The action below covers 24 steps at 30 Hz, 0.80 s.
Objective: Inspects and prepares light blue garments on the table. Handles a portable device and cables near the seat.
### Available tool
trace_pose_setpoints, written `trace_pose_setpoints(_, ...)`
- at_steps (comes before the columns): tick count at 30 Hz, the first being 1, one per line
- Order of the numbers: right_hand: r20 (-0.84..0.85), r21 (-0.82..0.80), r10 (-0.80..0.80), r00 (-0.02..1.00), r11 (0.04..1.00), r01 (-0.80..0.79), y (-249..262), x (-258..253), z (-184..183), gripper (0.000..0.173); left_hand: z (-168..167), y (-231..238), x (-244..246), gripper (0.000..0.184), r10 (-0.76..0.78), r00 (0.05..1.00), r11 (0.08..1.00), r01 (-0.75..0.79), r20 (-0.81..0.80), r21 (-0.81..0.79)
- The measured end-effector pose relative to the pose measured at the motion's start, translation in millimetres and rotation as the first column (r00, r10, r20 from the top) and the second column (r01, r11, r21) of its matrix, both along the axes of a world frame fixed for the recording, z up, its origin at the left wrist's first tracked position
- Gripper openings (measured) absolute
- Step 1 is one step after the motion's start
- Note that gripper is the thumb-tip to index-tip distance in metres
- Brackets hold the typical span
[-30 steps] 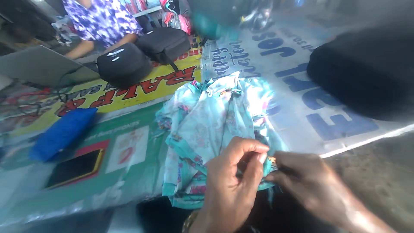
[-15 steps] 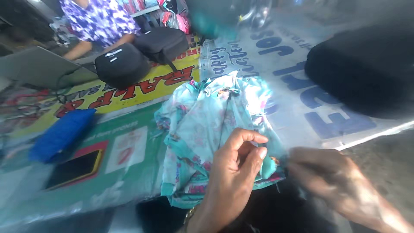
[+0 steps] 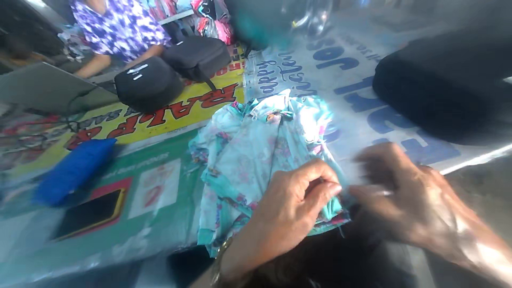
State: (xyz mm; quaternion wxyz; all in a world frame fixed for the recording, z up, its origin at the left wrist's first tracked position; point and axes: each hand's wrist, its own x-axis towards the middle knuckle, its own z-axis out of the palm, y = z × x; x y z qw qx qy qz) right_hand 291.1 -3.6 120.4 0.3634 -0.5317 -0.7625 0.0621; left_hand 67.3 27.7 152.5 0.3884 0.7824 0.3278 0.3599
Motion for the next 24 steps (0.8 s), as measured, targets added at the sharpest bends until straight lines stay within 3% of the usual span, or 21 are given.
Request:
trace_pose_setpoints(3, -0.173, -0.107, 0.121, 0.977, 0.984, -0.141, -2, 6, -1, 0.038, -4, 8, -2, 0.013, -0.023, 1.000, 1.000, 0.023, 0.012, 0.017)
trace_pose_setpoints(6, -0.383, -0.170, 0.279, 0.881, 0.916, -0.364, 0, 6, -1, 0.032, -5, 9, 1, 0.011, 0.006, 0.999, 1.000, -0.006, 0.035, 0.028)
trace_pose_setpoints(11, -0.564, -0.180, 0.375, 0.736, 0.814, -0.553, 7, 0, -4, 0.022, -8, 8, 6, 0.010, 0.017, 0.998, 0.993, -0.023, 0.054, 0.119)
trace_pose_setpoints(24, -0.740, -0.137, 0.338, 0.581, 0.770, -0.623, 12, -4, -12, 0.012, -15, 10, 12, 0.010, 0.004, 0.999, 0.990, -0.009, 0.040, 0.138)
